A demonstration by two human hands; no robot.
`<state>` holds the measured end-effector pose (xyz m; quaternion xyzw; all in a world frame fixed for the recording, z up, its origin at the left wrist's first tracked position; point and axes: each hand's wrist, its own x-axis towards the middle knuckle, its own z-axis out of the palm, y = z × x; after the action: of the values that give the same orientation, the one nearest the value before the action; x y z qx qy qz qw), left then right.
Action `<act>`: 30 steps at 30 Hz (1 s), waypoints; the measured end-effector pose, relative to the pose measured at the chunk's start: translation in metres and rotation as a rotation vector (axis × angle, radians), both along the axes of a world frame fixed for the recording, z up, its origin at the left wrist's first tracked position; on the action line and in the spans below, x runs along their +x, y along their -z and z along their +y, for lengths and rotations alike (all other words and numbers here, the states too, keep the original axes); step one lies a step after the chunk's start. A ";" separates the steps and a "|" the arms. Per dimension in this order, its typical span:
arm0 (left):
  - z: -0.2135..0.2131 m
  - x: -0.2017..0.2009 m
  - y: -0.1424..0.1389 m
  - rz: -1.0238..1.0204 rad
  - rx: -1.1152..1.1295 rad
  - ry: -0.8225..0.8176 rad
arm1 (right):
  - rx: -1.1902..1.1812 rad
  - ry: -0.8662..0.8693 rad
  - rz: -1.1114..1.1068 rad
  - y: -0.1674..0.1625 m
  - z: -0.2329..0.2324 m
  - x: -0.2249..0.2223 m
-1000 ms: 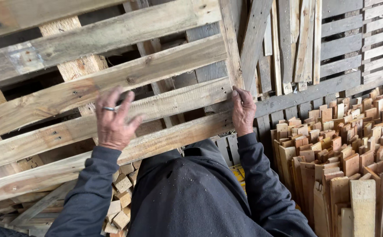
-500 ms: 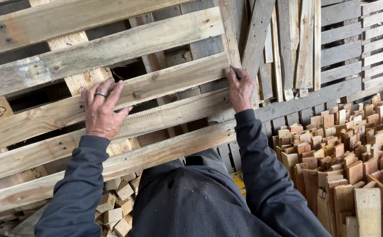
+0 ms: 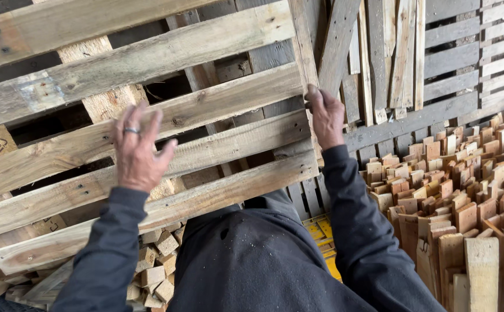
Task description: The person aligns a wooden plank on a pallet frame and secures it by hammering nails. They repeatedly pick nails from a nearby box and drive them into the wood using a hammer.
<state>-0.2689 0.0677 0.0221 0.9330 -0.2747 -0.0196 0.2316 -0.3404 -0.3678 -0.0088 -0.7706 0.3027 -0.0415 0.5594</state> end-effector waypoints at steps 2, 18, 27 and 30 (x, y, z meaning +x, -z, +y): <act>-0.005 -0.027 0.000 0.116 -0.104 0.079 | -0.073 0.030 0.100 -0.007 0.004 -0.022; -0.010 -0.075 0.011 0.054 -0.010 -0.008 | -0.121 0.128 -0.098 -0.004 0.046 -0.076; -0.012 -0.074 0.007 0.074 0.007 0.000 | 0.032 0.168 -0.059 0.001 0.036 -0.079; -0.025 -0.061 0.005 0.001 -0.071 0.001 | -0.115 0.099 0.031 -0.006 0.026 -0.052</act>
<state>-0.3297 0.0423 0.0167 0.9240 -0.2757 -0.0104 0.2648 -0.3921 -0.3422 -0.0025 -0.7862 0.3459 -0.0746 0.5067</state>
